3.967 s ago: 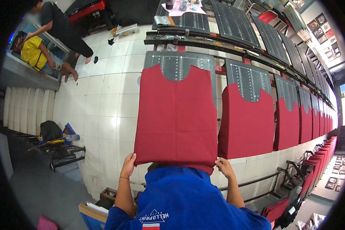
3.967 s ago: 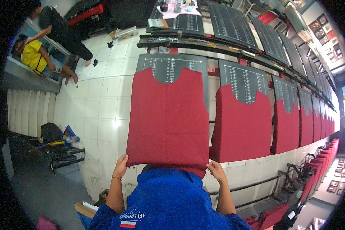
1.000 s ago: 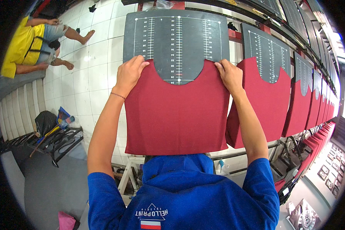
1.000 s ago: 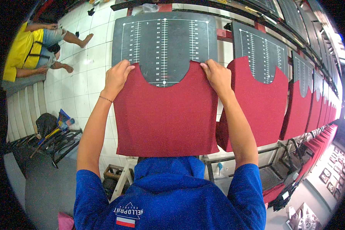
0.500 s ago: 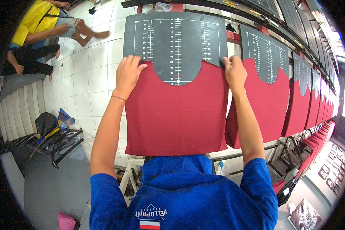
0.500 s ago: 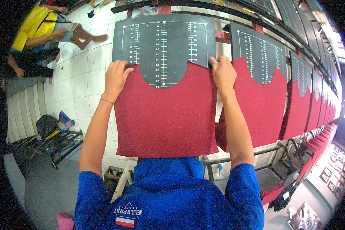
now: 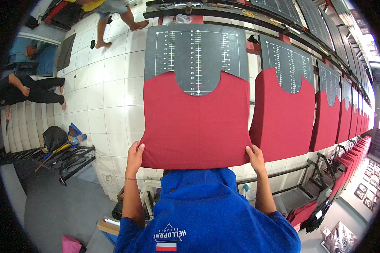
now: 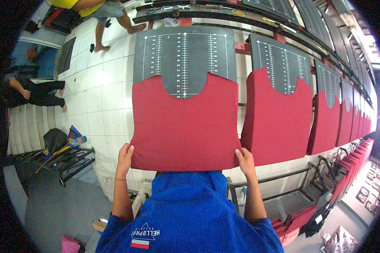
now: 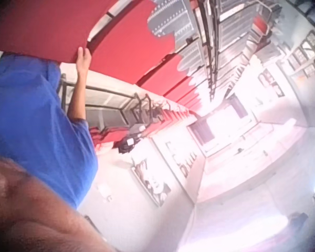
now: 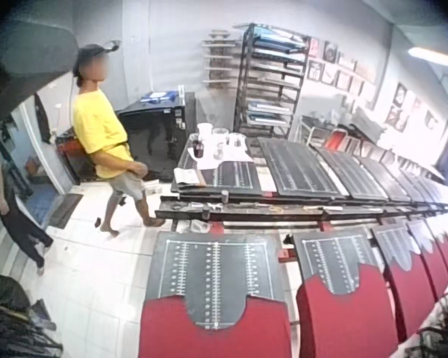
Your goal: The person prepares garment pieces for screen printing by smoothing them onto a series of printing platens, then collects and stacks the items from a table.
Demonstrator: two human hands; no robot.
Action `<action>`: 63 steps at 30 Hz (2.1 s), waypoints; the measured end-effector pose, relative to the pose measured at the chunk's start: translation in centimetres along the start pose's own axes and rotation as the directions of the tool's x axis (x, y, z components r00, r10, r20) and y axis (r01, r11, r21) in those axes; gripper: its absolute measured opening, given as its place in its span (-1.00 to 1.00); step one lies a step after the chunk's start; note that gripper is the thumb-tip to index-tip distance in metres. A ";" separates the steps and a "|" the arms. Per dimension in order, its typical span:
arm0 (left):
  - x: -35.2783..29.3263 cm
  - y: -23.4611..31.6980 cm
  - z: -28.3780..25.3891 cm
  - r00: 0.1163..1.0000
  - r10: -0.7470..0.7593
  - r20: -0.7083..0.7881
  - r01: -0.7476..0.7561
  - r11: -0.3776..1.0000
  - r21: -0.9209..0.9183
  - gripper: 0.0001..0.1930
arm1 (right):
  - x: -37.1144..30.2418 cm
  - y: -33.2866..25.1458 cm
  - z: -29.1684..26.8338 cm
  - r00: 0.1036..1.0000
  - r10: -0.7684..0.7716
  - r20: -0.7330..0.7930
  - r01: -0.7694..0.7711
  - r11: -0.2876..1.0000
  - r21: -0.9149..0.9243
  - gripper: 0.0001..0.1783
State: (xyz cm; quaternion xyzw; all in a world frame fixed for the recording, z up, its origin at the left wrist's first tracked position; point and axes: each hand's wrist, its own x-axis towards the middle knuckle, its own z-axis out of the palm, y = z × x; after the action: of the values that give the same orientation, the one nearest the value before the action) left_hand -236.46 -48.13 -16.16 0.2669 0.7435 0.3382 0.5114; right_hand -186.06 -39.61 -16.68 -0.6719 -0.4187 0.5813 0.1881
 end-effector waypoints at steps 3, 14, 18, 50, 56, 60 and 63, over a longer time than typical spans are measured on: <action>0.2 -0.6 0.6 0.998 0.000 -0.065 -0.004 0.998 -0.059 -0.77 | -0.6 -0.6 0.0 0.988 -0.048 -0.147 0.058 0.996 0.064 -0.84; 0.2 -2.0 0.8 0.999 -0.010 -0.041 0.003 0.988 -0.156 -0.81 | -0.9 -1.2 2.1 0.879 -0.163 -0.449 0.077 0.976 -0.204 -0.76; 0.6 -3.1 0.3 1.000 -0.014 0.011 0.016 0.987 -0.158 -0.78 | -0.2 -1.7 4.0 0.709 -0.433 -0.557 0.216 0.885 -0.413 -0.73; 0.6 -1.9 1.3 0.982 0.014 -0.189 -0.056 0.974 -0.220 -0.88 | 13.8 -20.3 22.6 0.142 -0.539 0.830 0.895 -0.289 -0.341 -0.11; -2.8 1.9 3.7 0.707 0.504 -0.496 -0.113 0.773 0.625 -0.74 | 11.4 -20.4 32.5 0.346 -0.713 0.609 0.895 0.055 -0.443 -0.17; -5.4 3.0 7.7 0.733 0.623 -0.274 -0.280 0.643 0.713 -0.55 | 0.5 -9.4 24.5 -0.042 -0.424 0.905 0.982 -0.183 -0.040 -0.14; -6.6 1.4 12.1 0.842 0.537 -0.043 -0.314 0.554 0.771 -0.36 | 4.9 -11.1 13.2 0.244 -0.302 0.921 0.962 -0.042 -0.268 -0.13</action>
State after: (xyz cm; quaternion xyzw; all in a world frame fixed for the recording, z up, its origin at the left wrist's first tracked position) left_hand -222.81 -49.37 -14.29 0.5739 0.7894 0.1558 0.1520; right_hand -202.37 -32.46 -14.91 -0.0946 -0.9571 0.2676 -0.0582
